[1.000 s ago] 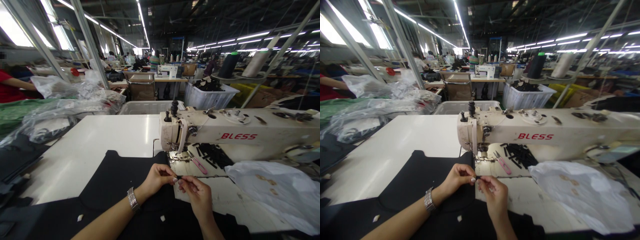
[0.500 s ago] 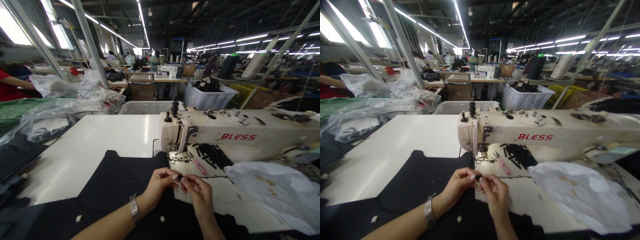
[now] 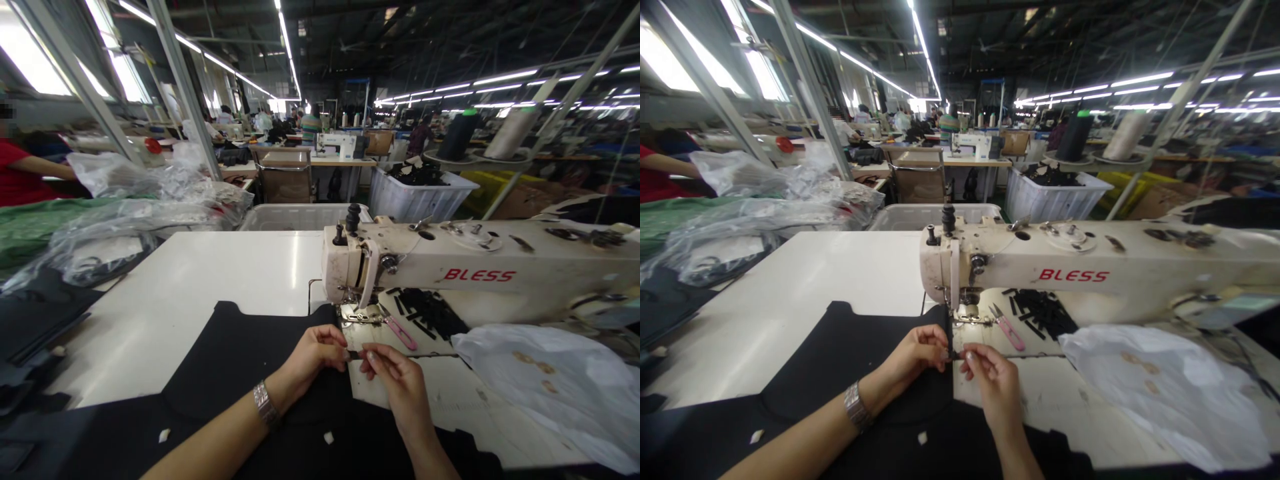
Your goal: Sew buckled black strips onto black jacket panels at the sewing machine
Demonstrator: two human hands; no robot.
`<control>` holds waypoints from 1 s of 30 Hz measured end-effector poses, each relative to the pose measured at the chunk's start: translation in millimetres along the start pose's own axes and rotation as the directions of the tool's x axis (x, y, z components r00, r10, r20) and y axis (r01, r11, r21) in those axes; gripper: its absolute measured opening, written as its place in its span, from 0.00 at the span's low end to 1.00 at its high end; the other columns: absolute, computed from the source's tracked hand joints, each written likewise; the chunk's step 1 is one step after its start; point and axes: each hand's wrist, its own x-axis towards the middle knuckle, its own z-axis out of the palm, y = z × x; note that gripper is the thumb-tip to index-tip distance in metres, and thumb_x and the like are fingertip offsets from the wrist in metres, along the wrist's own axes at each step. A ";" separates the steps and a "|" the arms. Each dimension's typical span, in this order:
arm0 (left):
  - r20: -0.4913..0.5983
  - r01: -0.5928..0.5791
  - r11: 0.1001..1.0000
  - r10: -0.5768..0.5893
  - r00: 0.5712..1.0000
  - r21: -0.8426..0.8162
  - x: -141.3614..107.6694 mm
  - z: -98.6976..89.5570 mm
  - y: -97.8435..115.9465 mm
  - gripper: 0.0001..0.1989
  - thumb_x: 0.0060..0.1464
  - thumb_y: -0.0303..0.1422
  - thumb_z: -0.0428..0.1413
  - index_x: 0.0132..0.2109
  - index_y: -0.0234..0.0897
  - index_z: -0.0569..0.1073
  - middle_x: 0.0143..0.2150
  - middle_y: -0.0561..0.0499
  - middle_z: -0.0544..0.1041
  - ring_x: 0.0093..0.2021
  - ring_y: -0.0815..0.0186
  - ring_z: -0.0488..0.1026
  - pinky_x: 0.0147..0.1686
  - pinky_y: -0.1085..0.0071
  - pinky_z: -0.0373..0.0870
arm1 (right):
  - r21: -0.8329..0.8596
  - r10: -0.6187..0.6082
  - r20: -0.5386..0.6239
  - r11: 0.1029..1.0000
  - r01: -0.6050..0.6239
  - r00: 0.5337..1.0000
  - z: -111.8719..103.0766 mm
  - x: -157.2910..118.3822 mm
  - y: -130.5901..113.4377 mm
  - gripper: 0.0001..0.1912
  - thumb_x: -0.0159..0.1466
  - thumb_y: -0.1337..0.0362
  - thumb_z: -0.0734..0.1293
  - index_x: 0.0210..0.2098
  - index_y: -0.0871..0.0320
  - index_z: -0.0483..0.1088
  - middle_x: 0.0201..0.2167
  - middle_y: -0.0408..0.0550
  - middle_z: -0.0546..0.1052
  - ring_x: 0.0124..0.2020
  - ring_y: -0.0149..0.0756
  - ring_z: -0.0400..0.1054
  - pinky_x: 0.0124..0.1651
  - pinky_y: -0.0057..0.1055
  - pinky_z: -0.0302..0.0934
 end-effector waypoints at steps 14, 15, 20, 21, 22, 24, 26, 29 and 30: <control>0.005 0.248 0.961 -0.249 0.968 -0.124 -0.3 -3.3 2.7 0.06 0.30 0.20 0.51 0.20 0.32 0.62 0.15 0.52 0.70 0.12 0.75 0.62 0.14 0.80 0.62 | -0.386 -0.549 0.436 0.602 0.699 0.713 -4.8 19.5 -20.3 0.08 0.58 0.70 0.61 0.32 0.55 0.71 0.27 0.46 0.73 0.30 0.32 0.68 0.33 0.28 0.63; 0.002 0.251 0.959 -0.253 0.968 -0.134 -0.8 -2.9 2.2 0.06 0.30 0.21 0.51 0.20 0.32 0.62 0.15 0.53 0.69 0.13 0.75 0.62 0.14 0.81 0.61 | -0.379 -0.554 0.440 0.599 0.705 0.707 -3.6 19.2 -19.3 0.08 0.58 0.71 0.60 0.32 0.55 0.70 0.26 0.46 0.72 0.30 0.33 0.67 0.33 0.28 0.63; 0.040 0.099 0.992 -0.103 0.994 0.080 -6.9 0.8 9.3 0.05 0.37 0.24 0.54 0.28 0.32 0.69 0.20 0.53 0.70 0.19 0.74 0.65 0.20 0.80 0.64 | -0.391 -0.544 0.449 0.594 0.703 0.709 -1.3 19.0 -15.8 0.07 0.59 0.73 0.56 0.32 0.57 0.63 0.27 0.47 0.67 0.30 0.33 0.64 0.32 0.29 0.60; 0.066 0.010 0.978 -0.024 0.998 0.207 -8.8 1.2 12.6 0.05 0.39 0.25 0.55 0.29 0.32 0.71 0.23 0.52 0.71 0.22 0.73 0.67 0.23 0.79 0.65 | -0.394 -0.545 0.438 0.598 0.698 0.715 -1.8 19.3 -15.3 0.07 0.59 0.73 0.56 0.33 0.57 0.62 0.27 0.47 0.67 0.30 0.33 0.64 0.32 0.28 0.60; 0.100 -0.096 0.935 0.065 0.993 0.341 -10.8 1.3 15.9 0.06 0.40 0.27 0.57 0.30 0.31 0.72 0.26 0.50 0.72 0.26 0.71 0.69 0.26 0.77 0.67 | -0.398 -0.549 0.424 0.602 0.692 0.721 -2.4 19.5 -14.8 0.07 0.60 0.73 0.56 0.33 0.57 0.62 0.27 0.46 0.67 0.30 0.33 0.63 0.32 0.28 0.60; 0.184 -0.293 0.764 0.228 0.956 0.574 -14.6 0.6 21.3 0.08 0.40 0.29 0.59 0.32 0.31 0.74 0.32 0.47 0.73 0.32 0.67 0.70 0.31 0.76 0.67 | -0.407 -0.543 0.402 0.614 0.676 0.737 -3.8 19.5 -13.4 0.07 0.60 0.73 0.55 0.33 0.57 0.61 0.27 0.46 0.66 0.30 0.33 0.63 0.33 0.28 0.60; 0.262 -0.420 0.554 0.343 0.902 0.719 -17.4 -0.8 23.8 0.07 0.42 0.29 0.59 0.32 0.32 0.75 0.33 0.46 0.74 0.33 0.65 0.71 0.33 0.75 0.68 | -0.413 -0.527 0.401 0.626 0.661 0.750 -4.8 18.8 -11.7 0.06 0.60 0.72 0.55 0.33 0.57 0.61 0.27 0.45 0.66 0.30 0.33 0.63 0.32 0.28 0.59; 0.402 -0.558 0.287 0.455 0.795 0.779 -17.7 -3.6 23.0 0.05 0.48 0.29 0.55 0.32 0.33 0.75 0.30 0.46 0.75 0.31 0.66 0.71 0.32 0.75 0.68 | -0.420 -0.506 0.398 0.641 0.642 0.765 -4.2 17.8 -8.9 0.06 0.60 0.72 0.55 0.32 0.57 0.61 0.26 0.45 0.66 0.29 0.32 0.63 0.32 0.28 0.58; 0.457 -0.610 0.217 0.487 0.744 0.762 -16.7 -4.6 22.7 0.05 0.49 0.28 0.54 0.33 0.32 0.75 0.30 0.46 0.75 0.31 0.67 0.71 0.32 0.75 0.68 | -0.423 -0.502 0.389 0.647 0.634 0.772 -3.3 18.0 -8.4 0.06 0.59 0.71 0.55 0.31 0.57 0.60 0.26 0.44 0.66 0.28 0.32 0.62 0.31 0.27 0.58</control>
